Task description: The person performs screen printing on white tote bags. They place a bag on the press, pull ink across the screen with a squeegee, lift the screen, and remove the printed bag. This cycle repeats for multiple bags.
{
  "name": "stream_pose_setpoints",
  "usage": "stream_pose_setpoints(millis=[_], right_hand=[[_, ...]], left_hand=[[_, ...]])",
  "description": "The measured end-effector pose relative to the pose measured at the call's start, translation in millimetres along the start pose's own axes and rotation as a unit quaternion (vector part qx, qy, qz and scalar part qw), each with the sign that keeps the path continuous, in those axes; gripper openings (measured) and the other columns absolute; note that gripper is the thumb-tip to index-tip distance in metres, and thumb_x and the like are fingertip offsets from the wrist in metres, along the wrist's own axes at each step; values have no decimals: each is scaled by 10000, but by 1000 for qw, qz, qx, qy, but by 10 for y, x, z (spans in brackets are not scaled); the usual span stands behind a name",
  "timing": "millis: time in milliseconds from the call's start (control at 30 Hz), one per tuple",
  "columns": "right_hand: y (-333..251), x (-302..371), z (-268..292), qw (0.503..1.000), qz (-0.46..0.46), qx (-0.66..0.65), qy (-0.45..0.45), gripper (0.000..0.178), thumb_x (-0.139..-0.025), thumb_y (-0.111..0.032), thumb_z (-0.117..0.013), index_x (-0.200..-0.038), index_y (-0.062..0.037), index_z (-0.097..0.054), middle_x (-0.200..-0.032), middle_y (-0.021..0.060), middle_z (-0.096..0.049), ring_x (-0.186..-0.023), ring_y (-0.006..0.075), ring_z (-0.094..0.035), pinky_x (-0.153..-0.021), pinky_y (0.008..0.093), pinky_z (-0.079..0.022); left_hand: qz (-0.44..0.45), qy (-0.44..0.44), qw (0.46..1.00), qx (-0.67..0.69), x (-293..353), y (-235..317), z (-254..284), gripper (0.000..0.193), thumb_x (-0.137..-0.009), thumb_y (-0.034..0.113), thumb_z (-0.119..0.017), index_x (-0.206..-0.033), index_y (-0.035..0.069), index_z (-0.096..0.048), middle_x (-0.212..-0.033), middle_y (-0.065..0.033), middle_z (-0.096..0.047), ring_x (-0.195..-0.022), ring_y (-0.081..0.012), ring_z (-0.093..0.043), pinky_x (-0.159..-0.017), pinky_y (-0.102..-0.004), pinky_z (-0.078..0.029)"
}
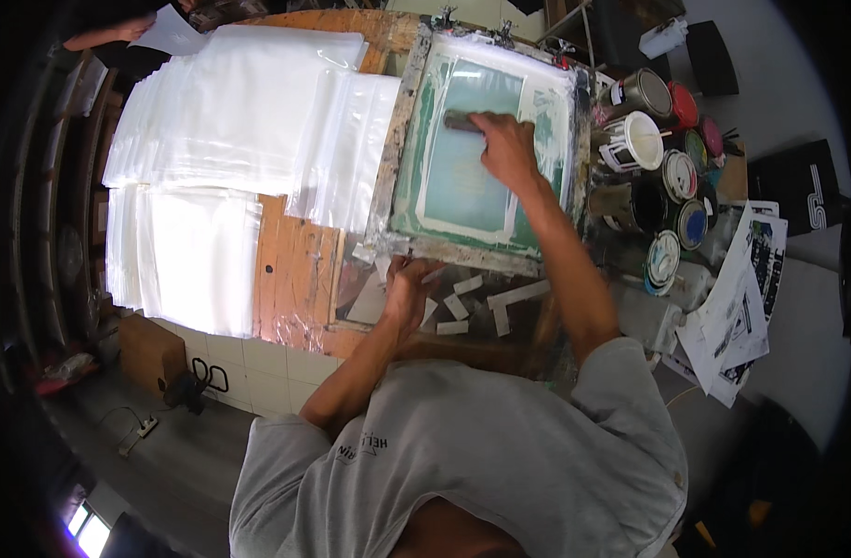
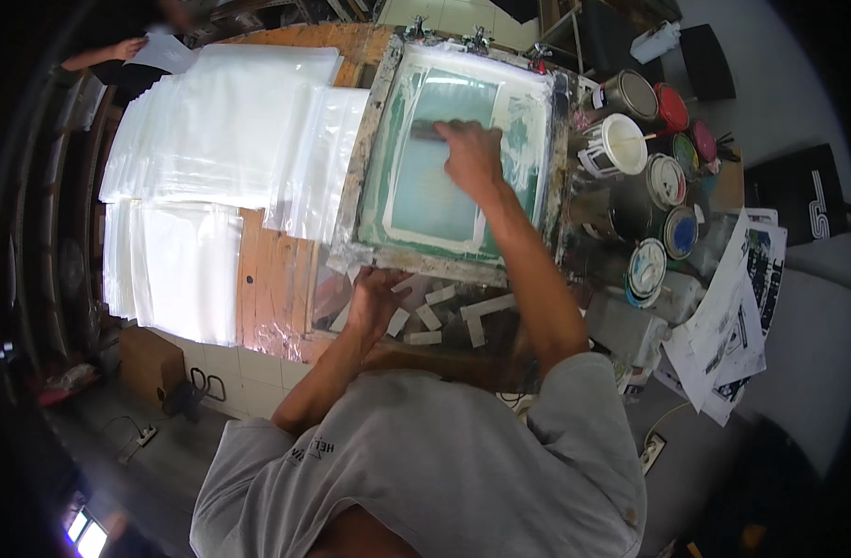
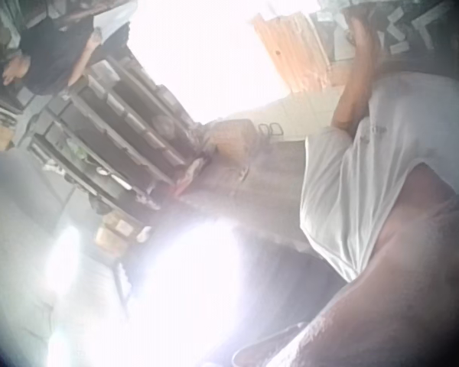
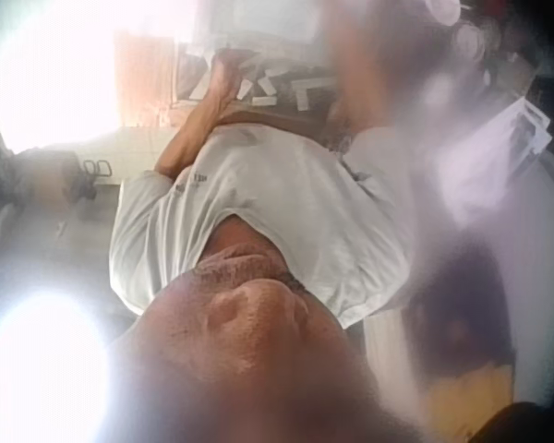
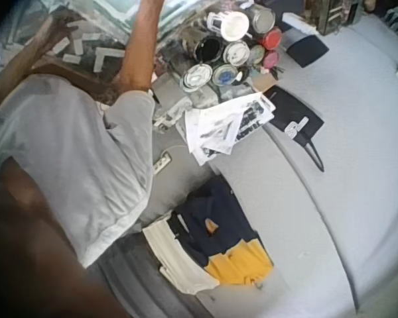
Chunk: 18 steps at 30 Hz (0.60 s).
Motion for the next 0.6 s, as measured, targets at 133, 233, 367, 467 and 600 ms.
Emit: stream_pose_setpoints(millis=[133, 233, 367, 467, 600], right_hand=[[-666, 947, 268, 998, 19, -50, 21, 521, -738, 54, -629, -1229, -117, -649, -1145, 107, -675, -1116, 306, -613, -909, 532, -392], [-981, 1346, 559, 999, 1, -46, -12, 534, -723, 36, -647, -1242, -91, -626, -1166, 107, -654, -1089, 310, -607, -886, 528, -398], [-1109, 1260, 1063, 999, 1, -24, 22, 348, -776, -115, -660, -1121, -68, -646, -1031, 144, -682, -990, 337, -626, -841, 496, -422], [-1095, 960, 1445, 990, 51, 16, 127, 394, -852, -425, -672, -940, -41, -691, -765, 177, -663, -722, 355, -638, -687, 481, -469], [-1004, 531, 2077, 980, 53, 31, 192, 664, -874, -682, -644, -857, -21, -704, -692, 194, -683, -618, 369, -692, -569, 468, -532]], left_hand=[[-17, -23, 1000, -11, 90, 158, -129, 360, -812, 94, -633, -1136, 81, -477, -1121, -99, -631, -1099, -272, -646, -1016, -508, -376], [-39, -46, 998, -13, 247, 378, -359, 385, -809, 76, -621, -1173, 49, -497, -1091, -103, -646, -1077, -273, -659, -1036, -503, -381], [-94, -112, 989, 11, 380, 653, -622, 366, -811, 40, -592, -1165, -22, -523, -1036, -130, -661, -1025, -287, -673, -1047, -523, -458], [-155, -138, 978, 39, 680, 1128, -1127, 200, -806, -8, -555, -1002, -49, -568, -880, -125, -647, -865, -273, -675, -1040, -560, -524], [-236, -316, 917, 58, 365, 1595, -1501, 110, -851, -25, -502, -835, -47, -609, -836, -150, -679, -854, -254, -684, -986, -475, -547]])
Point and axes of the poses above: each hand's wrist, its own x-axis away from the middle knuckle, its own z-axis out of the back of the hand, y = z × x, the point moved 6 cm from there along -x, towards the middle knuckle
